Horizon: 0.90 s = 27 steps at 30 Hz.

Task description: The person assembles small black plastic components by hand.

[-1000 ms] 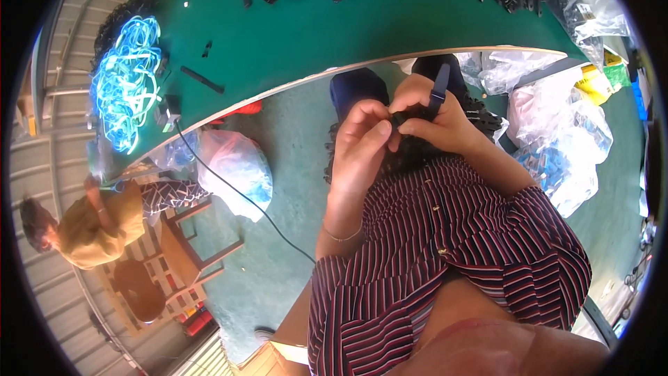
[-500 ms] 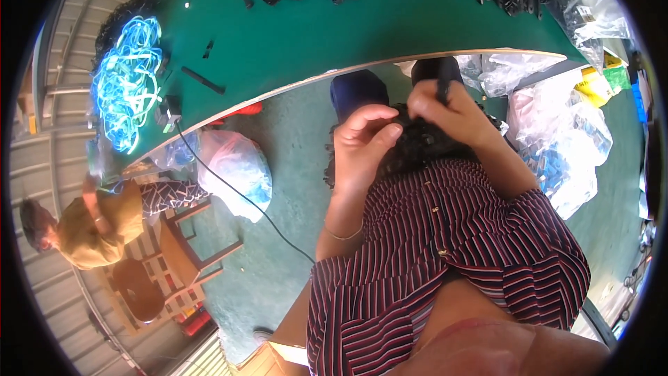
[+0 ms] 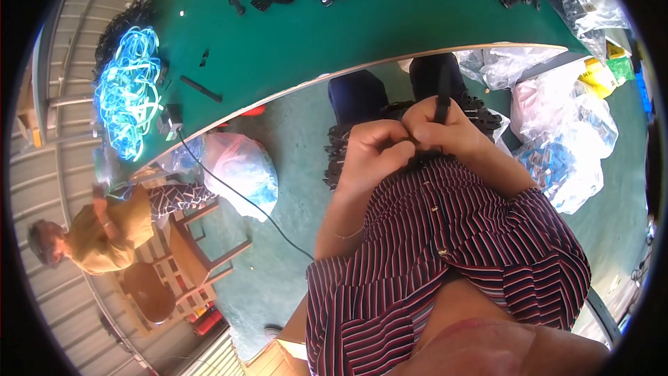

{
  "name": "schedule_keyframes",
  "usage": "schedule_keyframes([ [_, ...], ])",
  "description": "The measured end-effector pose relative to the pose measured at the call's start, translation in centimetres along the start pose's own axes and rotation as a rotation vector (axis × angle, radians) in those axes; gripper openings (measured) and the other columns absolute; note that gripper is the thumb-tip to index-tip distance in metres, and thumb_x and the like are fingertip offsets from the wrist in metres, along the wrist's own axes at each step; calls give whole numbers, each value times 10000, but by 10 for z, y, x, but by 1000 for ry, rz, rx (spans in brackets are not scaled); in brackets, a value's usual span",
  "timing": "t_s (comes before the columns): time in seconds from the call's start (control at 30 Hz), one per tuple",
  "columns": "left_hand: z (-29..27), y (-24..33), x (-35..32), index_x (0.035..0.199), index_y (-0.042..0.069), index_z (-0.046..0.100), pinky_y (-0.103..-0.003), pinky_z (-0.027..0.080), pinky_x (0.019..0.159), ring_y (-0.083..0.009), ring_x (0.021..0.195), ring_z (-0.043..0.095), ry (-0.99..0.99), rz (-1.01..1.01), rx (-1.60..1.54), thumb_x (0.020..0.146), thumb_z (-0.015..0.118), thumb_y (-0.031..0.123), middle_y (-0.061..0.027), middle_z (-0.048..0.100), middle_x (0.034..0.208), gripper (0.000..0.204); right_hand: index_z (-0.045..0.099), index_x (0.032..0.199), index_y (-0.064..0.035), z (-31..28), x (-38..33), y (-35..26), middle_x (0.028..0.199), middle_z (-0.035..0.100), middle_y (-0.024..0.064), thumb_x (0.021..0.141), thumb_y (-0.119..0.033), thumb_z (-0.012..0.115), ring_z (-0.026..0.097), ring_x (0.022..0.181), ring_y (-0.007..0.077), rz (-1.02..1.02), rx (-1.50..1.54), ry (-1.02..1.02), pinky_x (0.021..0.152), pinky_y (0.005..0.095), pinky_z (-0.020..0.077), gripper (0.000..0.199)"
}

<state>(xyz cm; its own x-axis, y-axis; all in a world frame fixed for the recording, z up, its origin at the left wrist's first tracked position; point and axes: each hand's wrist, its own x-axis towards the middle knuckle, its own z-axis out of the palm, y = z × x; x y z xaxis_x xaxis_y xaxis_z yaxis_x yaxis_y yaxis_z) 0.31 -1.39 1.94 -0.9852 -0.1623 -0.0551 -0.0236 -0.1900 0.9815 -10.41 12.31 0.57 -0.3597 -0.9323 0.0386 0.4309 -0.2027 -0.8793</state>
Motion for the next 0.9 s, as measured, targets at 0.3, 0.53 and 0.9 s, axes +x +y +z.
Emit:
schedule_keyframes([
  [0.3, 0, -11, -7, 612, -11, 536, -225, 254, 415, -81, 458, 407, -115, 23, -431, 698, 639, 289, -36, 494, 539, 328, 417, 517, -82, 6, -4, 3, 489, 386, -11, 782, -302, 597, 347, 436, 67, -155, 28, -66, 406, 219, 235, 388],
  [0.53, 5, 9, -14, 833, -11, 583, -178, 327, 455, -36, 523, 433, 77, 59, -110, 863, 558, 208, -5, 551, 673, 222, 596, 887, -47, 8, 13, -18, 858, 483, 22, 707, -64, 693, 412, 650, 66, -413, -690, -55, 511, 193, 294, 205],
  [0.9, -13, -1, -18, 874, 4, 580, -178, 331, 510, -38, 584, 429, -3, 56, -118, 898, 509, 264, 21, 498, 643, 270, 601, 876, -8, 7, 15, -6, 797, 544, 32, 675, 27, 705, 532, 689, 91, -426, -427, 21, 598, 209, 399, 229],
])
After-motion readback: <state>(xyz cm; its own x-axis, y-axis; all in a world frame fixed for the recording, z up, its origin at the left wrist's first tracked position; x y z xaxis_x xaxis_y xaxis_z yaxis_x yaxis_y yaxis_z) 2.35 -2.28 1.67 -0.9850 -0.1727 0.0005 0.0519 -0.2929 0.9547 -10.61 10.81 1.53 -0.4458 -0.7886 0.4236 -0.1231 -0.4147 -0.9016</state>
